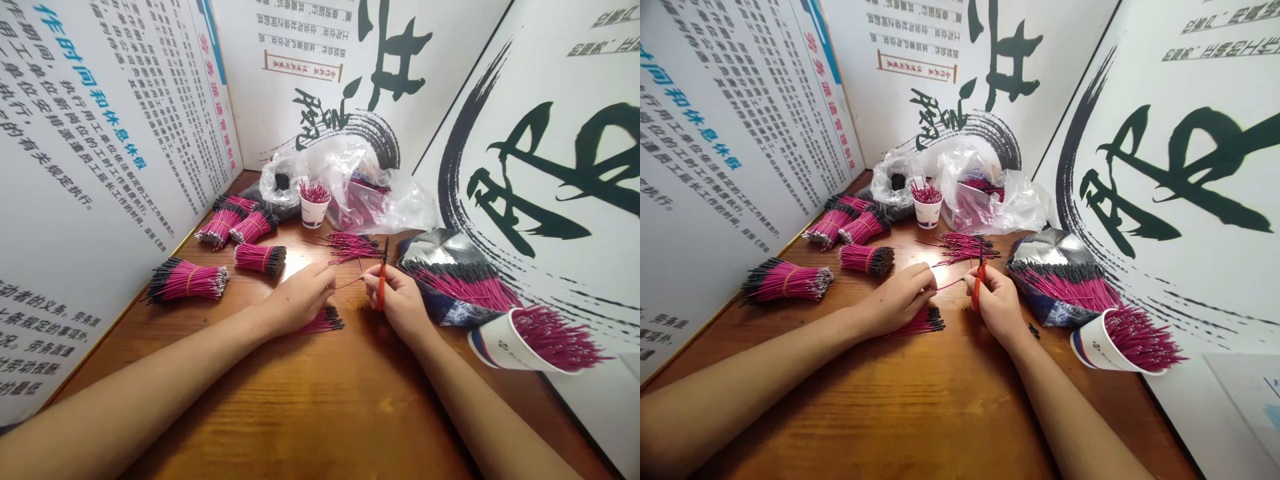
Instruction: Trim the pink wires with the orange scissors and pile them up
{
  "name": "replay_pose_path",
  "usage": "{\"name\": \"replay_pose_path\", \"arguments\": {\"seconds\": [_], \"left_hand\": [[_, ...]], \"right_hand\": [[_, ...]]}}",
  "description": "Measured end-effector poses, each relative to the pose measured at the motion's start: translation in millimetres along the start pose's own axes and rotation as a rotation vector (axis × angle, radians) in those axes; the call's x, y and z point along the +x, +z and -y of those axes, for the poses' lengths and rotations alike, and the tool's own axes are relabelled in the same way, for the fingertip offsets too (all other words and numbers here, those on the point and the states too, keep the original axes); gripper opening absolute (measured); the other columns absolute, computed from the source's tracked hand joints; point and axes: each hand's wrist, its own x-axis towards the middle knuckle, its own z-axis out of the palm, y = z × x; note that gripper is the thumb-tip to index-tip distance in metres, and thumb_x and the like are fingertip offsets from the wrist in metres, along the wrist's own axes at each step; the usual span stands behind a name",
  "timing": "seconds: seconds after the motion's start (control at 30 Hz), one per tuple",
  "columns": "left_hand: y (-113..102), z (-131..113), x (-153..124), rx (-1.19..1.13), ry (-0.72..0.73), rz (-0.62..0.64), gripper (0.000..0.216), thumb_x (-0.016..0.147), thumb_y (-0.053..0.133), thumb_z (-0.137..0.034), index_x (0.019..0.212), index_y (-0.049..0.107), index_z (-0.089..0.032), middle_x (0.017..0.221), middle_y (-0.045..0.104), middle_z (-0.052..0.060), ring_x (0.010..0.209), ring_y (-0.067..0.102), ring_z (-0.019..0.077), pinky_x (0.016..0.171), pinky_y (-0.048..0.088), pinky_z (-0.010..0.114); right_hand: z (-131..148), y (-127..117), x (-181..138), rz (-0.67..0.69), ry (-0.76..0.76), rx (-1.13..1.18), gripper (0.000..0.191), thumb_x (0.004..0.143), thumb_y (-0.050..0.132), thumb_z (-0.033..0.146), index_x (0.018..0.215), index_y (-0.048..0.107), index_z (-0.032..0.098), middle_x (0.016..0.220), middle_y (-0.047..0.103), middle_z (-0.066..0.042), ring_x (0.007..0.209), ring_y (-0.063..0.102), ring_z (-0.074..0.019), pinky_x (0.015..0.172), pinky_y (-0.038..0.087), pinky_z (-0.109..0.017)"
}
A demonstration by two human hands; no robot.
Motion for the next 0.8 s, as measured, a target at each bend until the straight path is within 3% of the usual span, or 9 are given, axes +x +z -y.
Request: {"name": "replay_pose_path", "arguments": {"seconds": [0.23, 0.4, 0.53, 0.67, 0.8], "left_hand": [[-3, -1, 0, 0.152, 0.037, -0.071, 0.013, 0.095, 0.046, -0.021, 0.094, 0.058, -0.016, 0.095, 0.061, 0.008, 0.088, 0.053, 0.0209, 0.078, 0.042, 0.033], [-5, -8, -1, 0.114, 0.097, -0.047, 0.025, 0.100, 0.038, -0.026, 0.091, 0.059, -0.017, 0.092, 0.063, 0.007, 0.086, 0.054, 0.0196, 0.078, 0.041, 0.032], [-4, -7, -3, -0.007, 0.012, -0.017, 0.023, 0.099, 0.039, -0.026, 0.086, 0.056, -0.018, 0.078, 0.060, 0.002, 0.073, 0.053, 0.0157, 0.069, 0.039, 0.028], [-1, 0, -5, -0.244, -0.126, -0.160, 0.023, 0.101, 0.036, -0.028, 0.091, 0.054, -0.018, 0.075, 0.055, -0.002, 0.068, 0.051, 0.0120, 0.066, 0.040, 0.024], [0, 3, -5, -0.328, -0.087, -0.266, 0.023, 0.101, 0.035, -0.030, 0.096, 0.055, -0.019, 0.077, 0.055, -0.002, 0.069, 0.051, 0.0112, 0.068, 0.042, 0.023]], "right_hand": [[8, 14, -11, 0.058, -0.097, -0.174, 0.029, 0.081, 0.063, 0.042, 0.067, 0.055, 0.019, 0.060, 0.048, 0.002, 0.054, 0.042, -0.0119, 0.052, 0.035, -0.025], [15, 26, -21, 0.119, -0.126, -0.174, 0.024, 0.084, 0.060, 0.039, 0.072, 0.059, 0.019, 0.062, 0.050, 0.001, 0.057, 0.044, -0.0131, 0.054, 0.036, -0.025], [11, 25, -21, 0.112, -0.094, -0.191, 0.030, 0.085, 0.059, 0.040, 0.064, 0.049, 0.020, 0.060, 0.046, 0.002, 0.056, 0.042, -0.0124, 0.054, 0.034, -0.025], [5, 23, -21, 0.186, -0.077, -0.260, 0.030, 0.087, 0.057, 0.038, 0.066, 0.047, 0.020, 0.060, 0.042, 0.004, 0.056, 0.039, -0.0116, 0.053, 0.031, -0.025], [8, 22, -23, 0.262, -0.093, -0.352, 0.034, 0.090, 0.055, 0.038, 0.065, 0.041, 0.020, 0.059, 0.038, 0.005, 0.055, 0.034, -0.0104, 0.052, 0.027, -0.024]]}}
